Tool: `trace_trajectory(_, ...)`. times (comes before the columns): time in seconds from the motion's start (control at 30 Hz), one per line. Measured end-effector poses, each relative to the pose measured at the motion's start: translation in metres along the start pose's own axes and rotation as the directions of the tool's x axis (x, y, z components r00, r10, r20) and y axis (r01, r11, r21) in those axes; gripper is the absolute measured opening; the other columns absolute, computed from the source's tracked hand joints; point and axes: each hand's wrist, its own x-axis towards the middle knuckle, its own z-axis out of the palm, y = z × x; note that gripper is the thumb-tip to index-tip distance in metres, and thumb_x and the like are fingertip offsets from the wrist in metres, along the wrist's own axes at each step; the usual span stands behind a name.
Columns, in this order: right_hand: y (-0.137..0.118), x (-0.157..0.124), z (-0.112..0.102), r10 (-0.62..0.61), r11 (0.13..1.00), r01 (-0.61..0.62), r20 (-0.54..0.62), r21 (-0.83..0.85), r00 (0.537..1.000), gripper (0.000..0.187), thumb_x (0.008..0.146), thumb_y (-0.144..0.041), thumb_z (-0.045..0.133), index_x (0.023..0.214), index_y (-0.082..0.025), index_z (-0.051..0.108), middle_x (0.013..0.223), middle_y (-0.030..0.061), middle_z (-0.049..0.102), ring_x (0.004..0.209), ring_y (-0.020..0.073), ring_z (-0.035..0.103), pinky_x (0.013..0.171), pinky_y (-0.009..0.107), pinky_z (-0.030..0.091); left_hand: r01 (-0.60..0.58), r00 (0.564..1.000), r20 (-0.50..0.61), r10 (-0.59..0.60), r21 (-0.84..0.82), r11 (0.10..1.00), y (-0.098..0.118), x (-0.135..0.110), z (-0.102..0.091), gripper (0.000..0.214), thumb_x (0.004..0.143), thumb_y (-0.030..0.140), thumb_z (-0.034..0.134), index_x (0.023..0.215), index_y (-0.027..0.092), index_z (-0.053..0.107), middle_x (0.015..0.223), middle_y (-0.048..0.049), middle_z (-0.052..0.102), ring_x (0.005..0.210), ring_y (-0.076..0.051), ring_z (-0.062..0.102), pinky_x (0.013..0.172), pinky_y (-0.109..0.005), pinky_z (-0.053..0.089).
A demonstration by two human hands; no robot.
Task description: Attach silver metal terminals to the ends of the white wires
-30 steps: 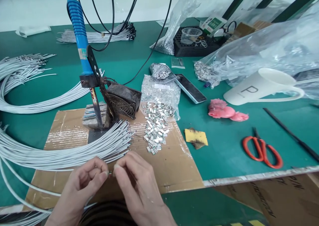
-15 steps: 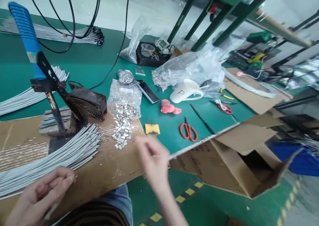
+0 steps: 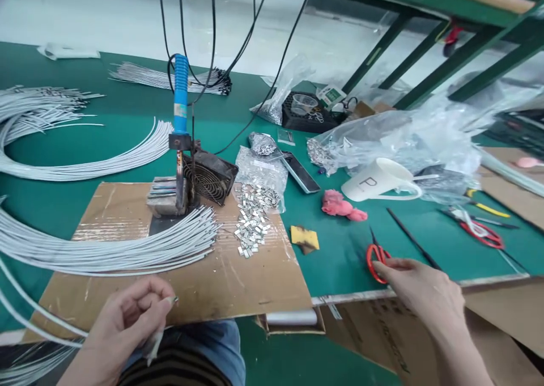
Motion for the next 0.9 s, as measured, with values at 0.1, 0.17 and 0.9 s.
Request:
trace_trajectory(0.1, -0.02, -0.037, -0.007, 0.149, 0.977, -0.164, 0.11, 0.137, 0.983, 0.014, 0.078, -0.023, 0.069, 0.065, -0.023, 0.073, 0.066, 0.0177, 0.078, 0.058, 0.027, 0.073, 0.058, 0.04, 0.047, -0.005, 1.0, 0.008, 0.005, 0.013, 1.0, -0.004, -0.009, -0.006, 0.059, 0.068, 0.072, 0.082, 0.074, 0.016, 0.064, 0.052, 0.0092, 0.043, 0.05, -0.008, 0.03, 0.049, -0.022, 0.023)
trace_trajectory(0.17, -0.041, -0.07, -0.009, 0.136, 0.956, -0.176, 0.176, 0.235, 0.975, 0.012, 0.084, -0.031, 0.07, 0.093, -0.025, 0.075, 0.076, 0.0133, 0.081, 0.07, 0.0241, 0.076, 0.063, 0.034, 0.051, -0.011, 1.0, 0.022, 0.011, 0.015, 1.0, -0.006, -0.015, -0.008, 0.06, 0.068, 0.074, 0.081, 0.074, 0.016, 0.064, 0.053, 0.009, 0.043, 0.051, -0.008, 0.03, 0.05, -0.022, 0.023)
trace_trajectory(0.9, -0.18, -0.215, 0.056, -0.849, 0.493, 0.614, 0.188, 0.616, 0.494, 0.041, 0.079, -0.013, 0.056, 0.063, -0.024, 0.02, 0.055, -0.0079, 0.026, 0.044, 0.0071, 0.027, 0.043, 0.024, 0.018, -0.089, 0.992, 0.073, 0.098, -0.117, 0.989, -0.049, -0.008, -0.029, 0.064, 0.068, 0.078, 0.077, 0.07, 0.014, 0.071, 0.056, 0.004, 0.046, 0.056, -0.012, 0.032, 0.056, -0.026, 0.021)
